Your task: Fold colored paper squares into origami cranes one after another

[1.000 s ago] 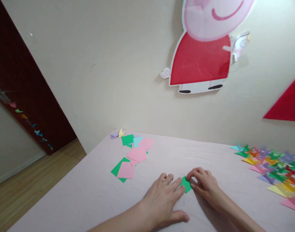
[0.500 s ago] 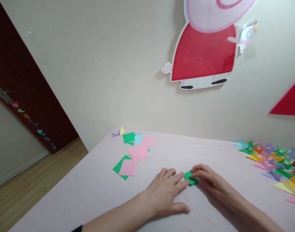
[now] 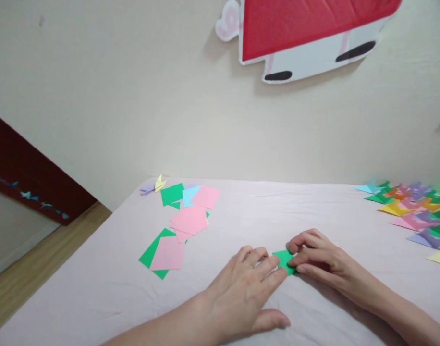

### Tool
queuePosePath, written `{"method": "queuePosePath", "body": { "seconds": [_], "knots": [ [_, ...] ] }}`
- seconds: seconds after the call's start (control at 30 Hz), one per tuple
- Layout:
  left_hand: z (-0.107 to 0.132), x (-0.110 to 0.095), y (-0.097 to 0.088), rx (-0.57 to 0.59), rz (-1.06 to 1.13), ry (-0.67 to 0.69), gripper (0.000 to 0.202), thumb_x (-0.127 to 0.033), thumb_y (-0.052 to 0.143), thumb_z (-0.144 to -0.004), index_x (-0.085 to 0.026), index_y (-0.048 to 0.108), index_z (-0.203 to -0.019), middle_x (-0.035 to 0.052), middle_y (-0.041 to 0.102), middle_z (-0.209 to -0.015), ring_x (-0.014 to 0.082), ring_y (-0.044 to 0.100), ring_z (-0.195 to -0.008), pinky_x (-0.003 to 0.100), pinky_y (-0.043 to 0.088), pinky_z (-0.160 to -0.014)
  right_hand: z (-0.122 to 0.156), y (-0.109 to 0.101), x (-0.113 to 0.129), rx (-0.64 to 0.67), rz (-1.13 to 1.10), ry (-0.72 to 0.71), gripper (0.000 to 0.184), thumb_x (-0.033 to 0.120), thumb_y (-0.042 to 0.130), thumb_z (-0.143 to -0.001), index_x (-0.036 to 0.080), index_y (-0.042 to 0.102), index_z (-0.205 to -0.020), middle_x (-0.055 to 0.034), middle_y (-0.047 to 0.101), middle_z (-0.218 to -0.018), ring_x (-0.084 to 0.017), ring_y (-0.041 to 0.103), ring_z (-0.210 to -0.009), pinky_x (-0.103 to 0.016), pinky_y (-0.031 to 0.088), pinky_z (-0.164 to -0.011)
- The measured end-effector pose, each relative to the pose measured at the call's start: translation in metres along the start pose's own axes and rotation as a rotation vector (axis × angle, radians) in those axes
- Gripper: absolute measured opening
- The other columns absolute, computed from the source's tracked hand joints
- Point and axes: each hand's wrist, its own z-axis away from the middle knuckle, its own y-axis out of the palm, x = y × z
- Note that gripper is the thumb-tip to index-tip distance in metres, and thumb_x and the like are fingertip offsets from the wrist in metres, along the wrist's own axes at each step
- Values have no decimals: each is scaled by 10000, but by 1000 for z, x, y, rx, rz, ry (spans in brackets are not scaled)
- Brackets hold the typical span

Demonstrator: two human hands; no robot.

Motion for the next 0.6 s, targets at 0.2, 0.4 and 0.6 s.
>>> {"method": "queuePosePath", "body": {
  "seconds": [0.2,0.4,0.6],
  "knots": [
    [-2,2,2,0,7,-3,526,-601,504,-931,-185,540,-1252,60,552,-1362,258,436,-1249,393,318,-1056,-10,12,7,-133,-37,165,277,438,558,-922,257,661,-740,-53,662,-885,-262,544,-961,-425,460,-852],
    [-2,1,5,7,-8,-2,533,-594,535,-918,-175,541,-1247,54,542,-1387,265,448,-1233,390,336,-1038,-12,16,9,-163,-19,177,157,310,599,-888,243,611,-747,-42,652,-856,-250,535,-919,-408,442,-823],
    [-4,-1,9,35,4,-17,564,-588,520,-926,-165,512,-1298,82,553,-1372,266,452,-1234,411,333,-1064,-11,18,10,-173,22,157,134,247,576,-891,235,589,-758,-49,639,-876,-245,523,-928,-403,437,-821]
  ]
}}
